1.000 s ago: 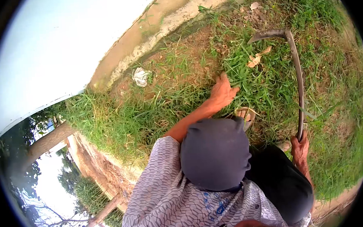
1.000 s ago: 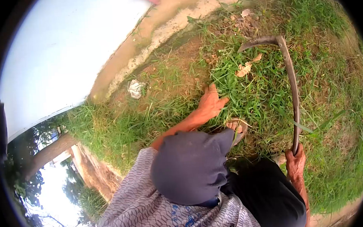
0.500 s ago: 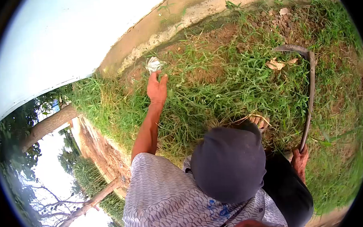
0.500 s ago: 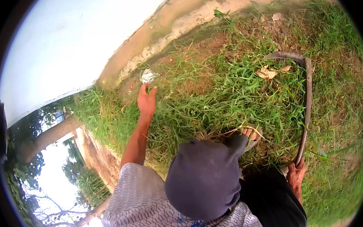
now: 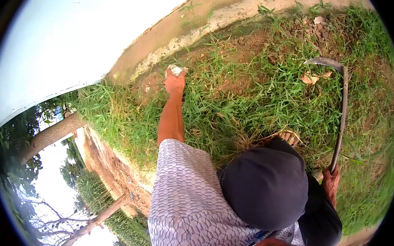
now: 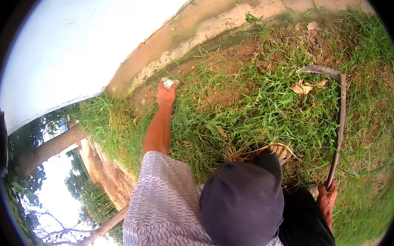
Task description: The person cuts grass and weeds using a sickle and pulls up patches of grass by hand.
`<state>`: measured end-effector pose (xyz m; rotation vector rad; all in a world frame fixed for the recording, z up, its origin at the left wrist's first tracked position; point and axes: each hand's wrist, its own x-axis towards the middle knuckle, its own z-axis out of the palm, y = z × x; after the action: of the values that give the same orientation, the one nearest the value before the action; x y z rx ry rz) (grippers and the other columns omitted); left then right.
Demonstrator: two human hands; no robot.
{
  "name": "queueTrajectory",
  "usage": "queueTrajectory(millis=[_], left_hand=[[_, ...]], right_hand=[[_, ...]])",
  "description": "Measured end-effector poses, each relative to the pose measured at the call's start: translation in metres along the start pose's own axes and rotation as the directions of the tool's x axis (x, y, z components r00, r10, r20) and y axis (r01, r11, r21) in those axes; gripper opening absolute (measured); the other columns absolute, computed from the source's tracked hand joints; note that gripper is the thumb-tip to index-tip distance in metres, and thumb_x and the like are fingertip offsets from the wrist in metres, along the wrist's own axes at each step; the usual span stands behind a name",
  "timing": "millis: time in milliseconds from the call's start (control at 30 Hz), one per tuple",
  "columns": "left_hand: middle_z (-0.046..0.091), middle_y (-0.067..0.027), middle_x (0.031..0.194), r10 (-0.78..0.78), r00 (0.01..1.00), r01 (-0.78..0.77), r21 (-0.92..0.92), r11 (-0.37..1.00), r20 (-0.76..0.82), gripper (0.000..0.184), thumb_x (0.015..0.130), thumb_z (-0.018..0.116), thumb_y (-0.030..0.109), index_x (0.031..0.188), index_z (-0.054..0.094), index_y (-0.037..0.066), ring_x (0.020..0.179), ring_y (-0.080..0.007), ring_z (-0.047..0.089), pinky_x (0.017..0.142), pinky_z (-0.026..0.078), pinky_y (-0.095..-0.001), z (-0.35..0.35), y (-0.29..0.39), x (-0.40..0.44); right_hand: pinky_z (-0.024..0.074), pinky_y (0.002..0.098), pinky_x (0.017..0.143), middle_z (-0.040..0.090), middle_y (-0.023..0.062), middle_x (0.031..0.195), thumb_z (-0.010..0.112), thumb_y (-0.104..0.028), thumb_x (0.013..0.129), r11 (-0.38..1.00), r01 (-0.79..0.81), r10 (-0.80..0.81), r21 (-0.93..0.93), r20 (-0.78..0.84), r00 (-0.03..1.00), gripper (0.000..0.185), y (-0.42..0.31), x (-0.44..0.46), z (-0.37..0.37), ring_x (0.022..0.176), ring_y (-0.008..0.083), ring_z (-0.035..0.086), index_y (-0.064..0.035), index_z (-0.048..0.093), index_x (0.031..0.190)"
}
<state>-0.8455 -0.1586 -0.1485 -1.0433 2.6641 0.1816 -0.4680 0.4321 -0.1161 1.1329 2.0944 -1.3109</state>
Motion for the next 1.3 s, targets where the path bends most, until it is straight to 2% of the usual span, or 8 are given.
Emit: queueTrajectory(millis=[300, 433, 567, 700, 833, 967, 1033, 1300], left_hand=[[0.021, -0.0240, 0.153, -0.243, 0.924, 0.014, -0.609, 0.793, -0.295, 0.100, 0.077, 0.076, 0.040, 0.152, 0.016, 0.015, 0.135, -0.0399, 0.033, 0.110, 0.029, -0.0520, -0.004, -0.092, 0.042], [0.010, -0.0134, 0.158, -0.357, 0.865, 0.394, 0.036, 0.919, -0.351, 0.105, 0.078, 0.071, 0.050, 0.153, 0.003, 0.021, 0.140, -0.0345, 0.028, 0.108, 0.024, -0.0591, -0.064, -0.166, -0.001], [0.013, -0.0109, 0.158, -0.828, 0.508, 0.743, -0.366, 0.560, -0.236, 0.091, 0.083, 0.063, 0.055, 0.152, 0.016, 0.019, 0.138, -0.0312, 0.030, 0.109, 0.029, -0.0503, -0.027, -0.256, -0.040], [0.034, -0.0129, 0.144, -0.557, 0.829, 0.517, 0.302, 0.801, 0.057, 0.078, 0.080, 0.071, 0.032, 0.143, 0.032, 0.008, 0.122, -0.0295, 0.045, 0.098, 0.040, -0.0421, 0.008, -0.321, -0.020], [0.056, -0.0159, 0.121, -0.835, 0.522, 0.560, -0.808, 0.182, 0.174, 0.059, 0.076, 0.076, 0.017, 0.122, 0.048, -0.007, 0.106, -0.0301, 0.056, 0.089, 0.047, -0.0379, -0.045, -0.206, -0.067], [0.054, -0.0248, 0.126, -0.288, 0.947, 0.087, -0.752, 0.654, -0.141, 0.065, 0.077, 0.069, 0.006, 0.134, 0.042, -0.010, 0.112, -0.0297, 0.055, 0.098, 0.041, -0.0421, -0.067, -0.228, -0.021], [0.046, -0.0227, 0.140, 0.079, 0.965, -0.211, -0.559, 0.802, -0.251, 0.073, 0.077, 0.070, 0.008, 0.143, 0.038, -0.001, 0.127, -0.0308, 0.047, 0.104, 0.038, -0.0445, -0.084, -0.181, -0.025], [0.046, -0.0168, 0.142, 0.284, 0.930, -0.347, -0.309, 0.886, -0.232, 0.062, 0.083, 0.065, 0.023, 0.139, 0.045, 0.005, 0.134, -0.0318, 0.041, 0.111, 0.031, -0.0457, -0.155, -0.059, -0.008]], right_hand=[[0.0327, 0.0319, 0.054, 0.041, 0.0004, 0.069, 0.060, -0.019, 0.081, 0.987, -0.137, 0.133, 0.083, 0.051, 0.990, 0.021, -0.001, -0.001, -0.008, 0.061, 0.0118, 0.036, -0.0046, 0.050, 0.091], [0.0320, 0.0327, 0.053, 0.040, 0.0011, 0.068, 0.060, -0.019, 0.079, 0.997, -0.075, 0.075, 0.014, 0.013, 0.997, 0.021, -0.004, -0.002, -0.001, 0.059, 0.0126, 0.036, -0.0044, 0.050, 0.091], [0.0327, 0.0329, 0.055, 0.041, 0.0020, 0.068, 0.060, -0.020, 0.078, 0.990, -0.124, 0.123, 0.074, 0.009, 0.992, 0.022, -0.012, -0.003, 0.010, 0.061, 0.0138, 0.036, -0.0050, 0.050, 0.089], [0.0330, 0.0321, 0.055, 0.041, 0.0010, 0.069, 0.061, -0.019, 0.078, 0.996, -0.046, 0.048, 0.083, -0.028, 0.998, 0.021, -0.001, -0.001, 0.006, 0.061, 0.0131, 0.036, -0.0052, 0.050, 0.089], [0.0335, 0.0317, 0.056, 0.041, 0.0009, 0.069, 0.062, -0.019, 0.078, 0.984, -0.127, 0.124, 0.128, 0.032, 0.992, 0.021, -0.001, 0.002, -0.004, 0.062, 0.0131, 0.036, -0.0047, 0.050, 0.088], [0.0336, 0.0320, 0.056, 0.040, 0.0009, 0.069, 0.060, -0.021, 0.079, 0.993, -0.092, 0.092, 0.069, 0.002, 0.996, 0.021, 0.009, 0.007, 0.005, 0.061, 0.0135, 0.036, -0.0046, 0.050, 0.089], [0.0335, 0.0324, 0.056, 0.040, 0.0011, 0.069, 0.060, -0.021, 0.080, 0.996, -0.078, 0.079, 0.049, -0.004, 0.997, 0.022, 0.003, 0.004, 0.006, 0.061, 0.0137, 0.036, -0.0045, 0.050, 0.090], [0.0330, 0.0343, 0.055, 0.039, 0.0024, 0.068, 0.059, -0.024, 0.080, 0.998, -0.030, 0.029, 0.062, 0.009, 1.000, 0.025, 0.009, -0.002, 0.003, 0.060, 0.0152, 0.036, -0.0029, 0.051, 0.091]])
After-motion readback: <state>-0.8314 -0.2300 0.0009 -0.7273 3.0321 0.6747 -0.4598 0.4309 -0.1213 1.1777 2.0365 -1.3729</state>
